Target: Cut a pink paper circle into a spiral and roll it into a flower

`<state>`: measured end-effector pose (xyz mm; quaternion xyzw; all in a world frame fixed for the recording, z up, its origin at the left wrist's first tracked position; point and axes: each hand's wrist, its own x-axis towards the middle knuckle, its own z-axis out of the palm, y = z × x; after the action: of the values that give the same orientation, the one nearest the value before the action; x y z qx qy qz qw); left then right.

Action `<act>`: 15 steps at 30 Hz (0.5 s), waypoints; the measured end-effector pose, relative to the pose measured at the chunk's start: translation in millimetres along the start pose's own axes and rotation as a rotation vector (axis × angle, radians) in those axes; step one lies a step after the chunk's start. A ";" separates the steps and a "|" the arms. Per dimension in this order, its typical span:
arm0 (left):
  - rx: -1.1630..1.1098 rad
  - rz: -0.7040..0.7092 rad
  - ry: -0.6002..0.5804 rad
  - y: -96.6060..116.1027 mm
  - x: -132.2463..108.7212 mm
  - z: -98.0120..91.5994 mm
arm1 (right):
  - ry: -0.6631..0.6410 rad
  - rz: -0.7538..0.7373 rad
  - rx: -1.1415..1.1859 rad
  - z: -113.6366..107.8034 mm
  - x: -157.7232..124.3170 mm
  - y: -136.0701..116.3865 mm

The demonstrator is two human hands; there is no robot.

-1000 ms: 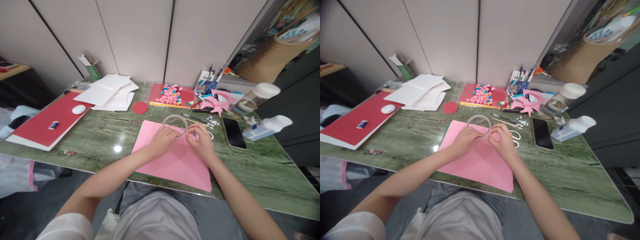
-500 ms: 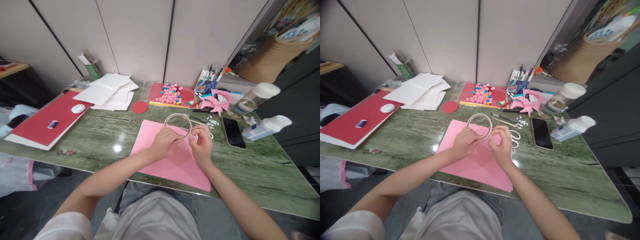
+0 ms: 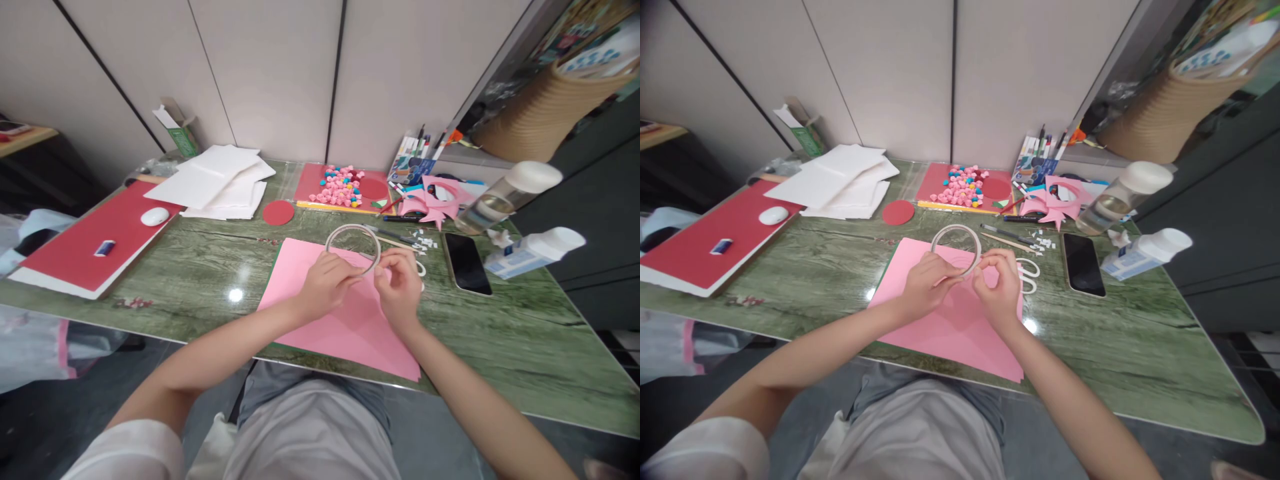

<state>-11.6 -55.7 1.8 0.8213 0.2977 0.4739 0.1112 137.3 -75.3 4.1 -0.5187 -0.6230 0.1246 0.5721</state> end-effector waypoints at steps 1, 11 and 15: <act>-0.005 0.004 0.001 -0.1 -0.3 0.4 | 0.008 -0.001 0.004 0.2 -0.3 0.1; -0.018 0.067 0.058 -6.3 -1.3 4.1 | 0.036 0.058 0.126 5.0 -3.5 -0.8; -0.027 0.074 0.072 -7.8 -2.1 5.0 | 0.031 0.079 0.190 6.2 -3.2 -2.5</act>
<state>-11.2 -50.2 -5.9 0.8126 0.2647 0.5107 0.0939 130.3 -76.2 2.2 -0.4881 -0.5785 0.1974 0.6230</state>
